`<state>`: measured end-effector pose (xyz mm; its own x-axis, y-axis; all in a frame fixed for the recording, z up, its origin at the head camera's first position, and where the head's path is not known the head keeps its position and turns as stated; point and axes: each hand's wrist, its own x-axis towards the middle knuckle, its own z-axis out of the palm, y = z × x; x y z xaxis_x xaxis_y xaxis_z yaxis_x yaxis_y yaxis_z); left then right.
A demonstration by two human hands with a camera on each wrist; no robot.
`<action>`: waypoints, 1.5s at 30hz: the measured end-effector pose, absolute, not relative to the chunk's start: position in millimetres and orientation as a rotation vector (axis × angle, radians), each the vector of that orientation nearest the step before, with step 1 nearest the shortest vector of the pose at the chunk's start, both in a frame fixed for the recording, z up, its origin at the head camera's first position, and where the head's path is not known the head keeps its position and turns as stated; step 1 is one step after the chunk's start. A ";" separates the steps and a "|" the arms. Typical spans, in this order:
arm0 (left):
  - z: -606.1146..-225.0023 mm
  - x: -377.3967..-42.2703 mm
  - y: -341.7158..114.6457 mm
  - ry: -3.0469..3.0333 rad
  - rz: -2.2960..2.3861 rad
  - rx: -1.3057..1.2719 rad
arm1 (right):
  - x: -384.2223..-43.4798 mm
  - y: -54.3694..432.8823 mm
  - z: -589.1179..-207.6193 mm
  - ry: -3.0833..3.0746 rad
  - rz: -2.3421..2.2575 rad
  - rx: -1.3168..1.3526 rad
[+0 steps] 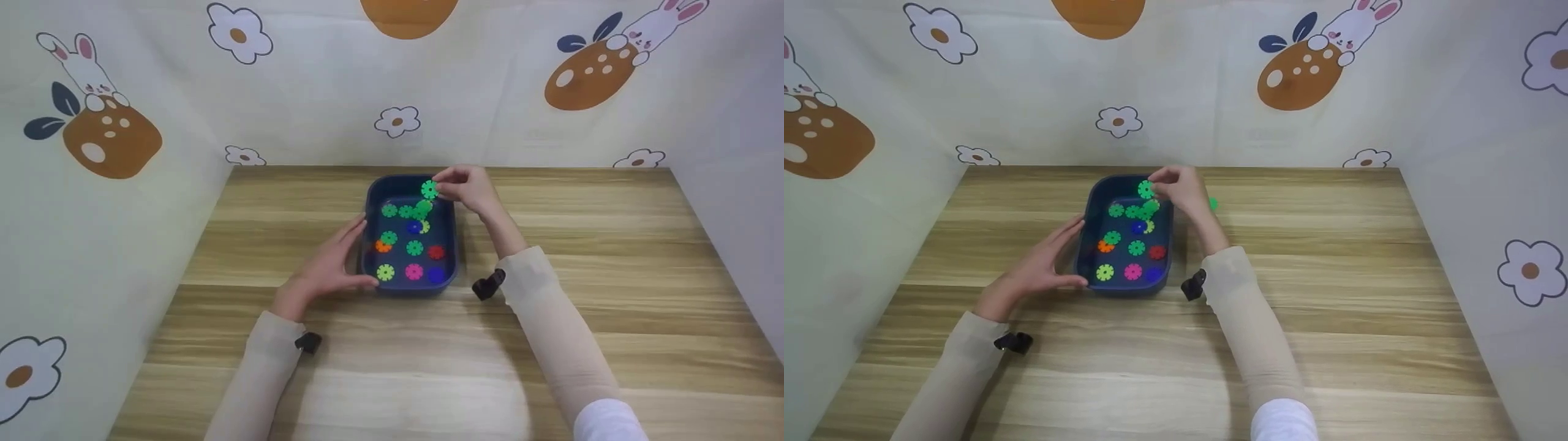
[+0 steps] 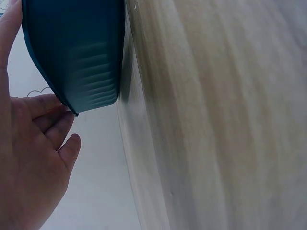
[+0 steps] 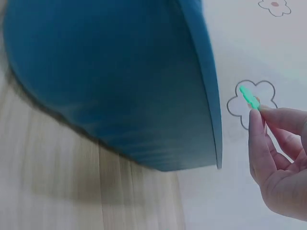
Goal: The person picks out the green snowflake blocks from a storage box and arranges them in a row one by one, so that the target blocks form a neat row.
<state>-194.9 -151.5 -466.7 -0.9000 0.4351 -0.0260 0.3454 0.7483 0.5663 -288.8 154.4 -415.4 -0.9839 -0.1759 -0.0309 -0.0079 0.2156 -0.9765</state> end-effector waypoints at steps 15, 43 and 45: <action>-468.5 -195.4 -152.1 2.798 0.856 0.622 | -290.4 184.1 -418.7 2.331 -1.947 -0.096; -467.5 -195.7 -152.1 2.772 0.869 0.627 | -298.9 243.0 -444.5 2.251 -2.074 0.182; -467.8 -195.9 -152.1 2.776 0.866 0.617 | -298.4 246.8 -446.5 2.280 -2.053 0.204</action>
